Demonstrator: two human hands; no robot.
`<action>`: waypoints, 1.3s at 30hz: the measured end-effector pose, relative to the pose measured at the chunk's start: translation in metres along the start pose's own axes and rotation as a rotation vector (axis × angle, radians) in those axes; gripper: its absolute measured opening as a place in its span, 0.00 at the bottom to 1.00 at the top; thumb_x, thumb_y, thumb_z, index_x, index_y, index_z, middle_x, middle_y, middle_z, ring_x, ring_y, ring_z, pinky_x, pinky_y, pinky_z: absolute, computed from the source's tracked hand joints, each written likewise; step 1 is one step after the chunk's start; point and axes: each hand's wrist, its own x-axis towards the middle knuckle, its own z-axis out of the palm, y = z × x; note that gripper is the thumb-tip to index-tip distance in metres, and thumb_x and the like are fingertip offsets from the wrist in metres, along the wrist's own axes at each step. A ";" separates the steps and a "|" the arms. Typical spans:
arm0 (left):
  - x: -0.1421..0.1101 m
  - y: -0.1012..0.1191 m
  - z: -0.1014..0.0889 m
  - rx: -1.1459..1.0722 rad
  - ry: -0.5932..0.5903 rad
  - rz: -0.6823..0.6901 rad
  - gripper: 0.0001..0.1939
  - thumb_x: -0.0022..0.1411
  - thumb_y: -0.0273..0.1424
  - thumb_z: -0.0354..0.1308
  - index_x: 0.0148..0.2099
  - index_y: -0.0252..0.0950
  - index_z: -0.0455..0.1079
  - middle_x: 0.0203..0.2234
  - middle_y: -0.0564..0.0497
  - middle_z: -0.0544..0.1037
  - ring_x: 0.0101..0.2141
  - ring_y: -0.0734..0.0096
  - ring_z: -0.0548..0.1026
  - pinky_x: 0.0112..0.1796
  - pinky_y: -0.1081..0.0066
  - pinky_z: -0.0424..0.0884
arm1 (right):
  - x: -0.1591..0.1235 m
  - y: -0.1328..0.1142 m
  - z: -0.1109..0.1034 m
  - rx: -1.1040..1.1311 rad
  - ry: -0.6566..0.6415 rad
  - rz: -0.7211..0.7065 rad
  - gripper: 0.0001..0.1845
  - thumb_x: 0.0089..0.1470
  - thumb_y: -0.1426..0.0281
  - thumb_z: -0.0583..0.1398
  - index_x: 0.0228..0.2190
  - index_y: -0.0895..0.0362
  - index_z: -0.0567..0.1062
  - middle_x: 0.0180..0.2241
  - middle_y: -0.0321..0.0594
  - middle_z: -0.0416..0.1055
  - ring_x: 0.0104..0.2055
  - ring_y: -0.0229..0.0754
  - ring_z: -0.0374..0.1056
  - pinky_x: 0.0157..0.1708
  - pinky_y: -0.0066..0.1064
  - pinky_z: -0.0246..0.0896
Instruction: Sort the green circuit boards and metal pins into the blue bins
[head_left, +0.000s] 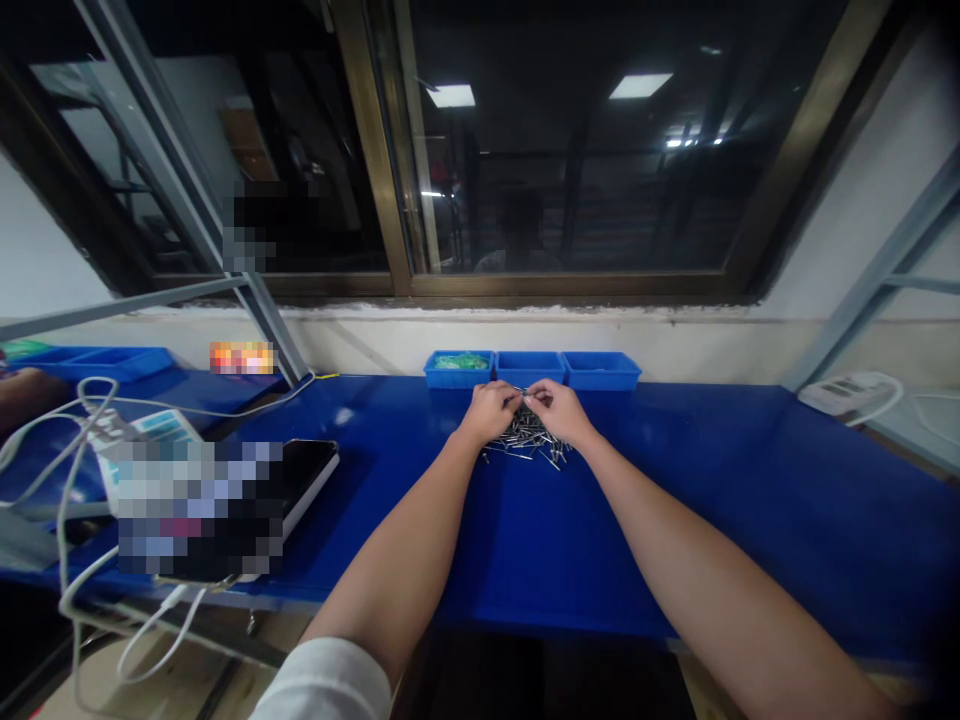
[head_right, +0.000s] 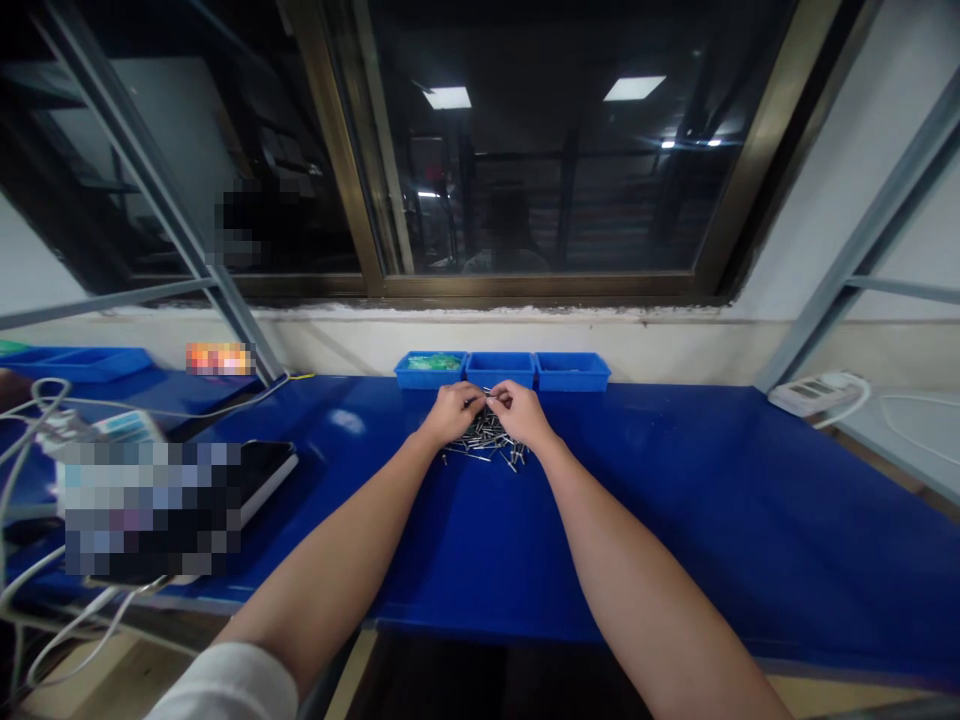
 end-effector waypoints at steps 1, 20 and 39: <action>0.000 0.000 0.000 -0.003 -0.008 -0.007 0.12 0.62 0.33 0.49 0.36 0.38 0.74 0.37 0.50 0.77 0.42 0.68 0.71 0.47 0.67 0.63 | 0.000 0.000 0.000 0.032 -0.001 0.003 0.08 0.48 0.67 0.58 0.32 0.58 0.72 0.27 0.38 0.73 0.30 0.38 0.68 0.31 0.29 0.62; -0.002 -0.006 0.001 0.104 0.092 -0.221 0.13 0.62 0.32 0.47 0.46 0.41 0.70 0.45 0.48 0.73 0.49 0.62 0.68 0.49 0.58 0.59 | 0.006 0.015 -0.025 -0.087 0.273 0.101 0.09 0.41 0.70 0.56 0.27 0.57 0.75 0.28 0.40 0.74 0.33 0.44 0.66 0.38 0.35 0.61; -0.004 -0.012 0.007 0.180 0.060 -0.437 0.15 0.61 0.35 0.48 0.47 0.38 0.69 0.46 0.42 0.71 0.48 0.53 0.67 0.47 0.55 0.62 | 0.023 0.025 -0.040 -0.558 0.190 0.144 0.23 0.44 0.69 0.57 0.44 0.54 0.73 0.47 0.42 0.70 0.48 0.54 0.55 0.47 0.48 0.51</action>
